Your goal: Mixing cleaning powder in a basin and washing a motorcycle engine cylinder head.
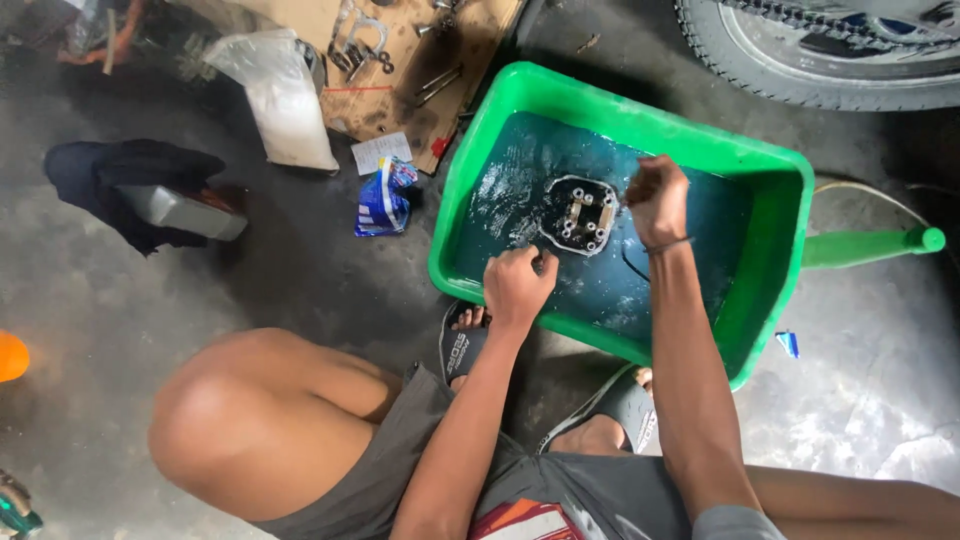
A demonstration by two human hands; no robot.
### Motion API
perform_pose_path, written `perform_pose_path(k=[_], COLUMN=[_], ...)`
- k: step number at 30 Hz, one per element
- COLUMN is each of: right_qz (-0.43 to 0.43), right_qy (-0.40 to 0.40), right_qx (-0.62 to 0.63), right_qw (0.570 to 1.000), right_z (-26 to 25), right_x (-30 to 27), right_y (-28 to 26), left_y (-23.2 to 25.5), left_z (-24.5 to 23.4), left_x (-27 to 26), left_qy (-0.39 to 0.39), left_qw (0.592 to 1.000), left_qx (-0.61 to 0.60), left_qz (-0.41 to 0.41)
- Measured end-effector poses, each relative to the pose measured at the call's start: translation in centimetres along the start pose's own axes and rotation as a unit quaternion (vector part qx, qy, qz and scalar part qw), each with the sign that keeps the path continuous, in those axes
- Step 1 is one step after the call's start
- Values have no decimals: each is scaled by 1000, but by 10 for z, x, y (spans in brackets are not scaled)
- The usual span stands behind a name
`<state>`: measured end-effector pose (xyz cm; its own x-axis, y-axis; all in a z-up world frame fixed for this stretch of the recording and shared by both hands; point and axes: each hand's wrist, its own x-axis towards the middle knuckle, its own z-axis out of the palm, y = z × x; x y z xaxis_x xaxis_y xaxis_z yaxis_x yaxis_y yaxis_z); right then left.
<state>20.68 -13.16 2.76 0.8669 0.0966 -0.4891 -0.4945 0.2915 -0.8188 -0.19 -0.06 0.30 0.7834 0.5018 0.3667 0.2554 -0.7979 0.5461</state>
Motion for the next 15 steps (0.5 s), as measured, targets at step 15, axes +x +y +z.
perform_pose_path(k=[15], right_qz=[32], right_qy=[137], right_qx=[99], right_qw=[985], right_z=[-118], right_x=[24], right_y=[77], left_y=[-3], left_z=[6], left_x=[-5], left_qy=[-7], left_qw=[1000], left_qx=[18], left_qz=[-11])
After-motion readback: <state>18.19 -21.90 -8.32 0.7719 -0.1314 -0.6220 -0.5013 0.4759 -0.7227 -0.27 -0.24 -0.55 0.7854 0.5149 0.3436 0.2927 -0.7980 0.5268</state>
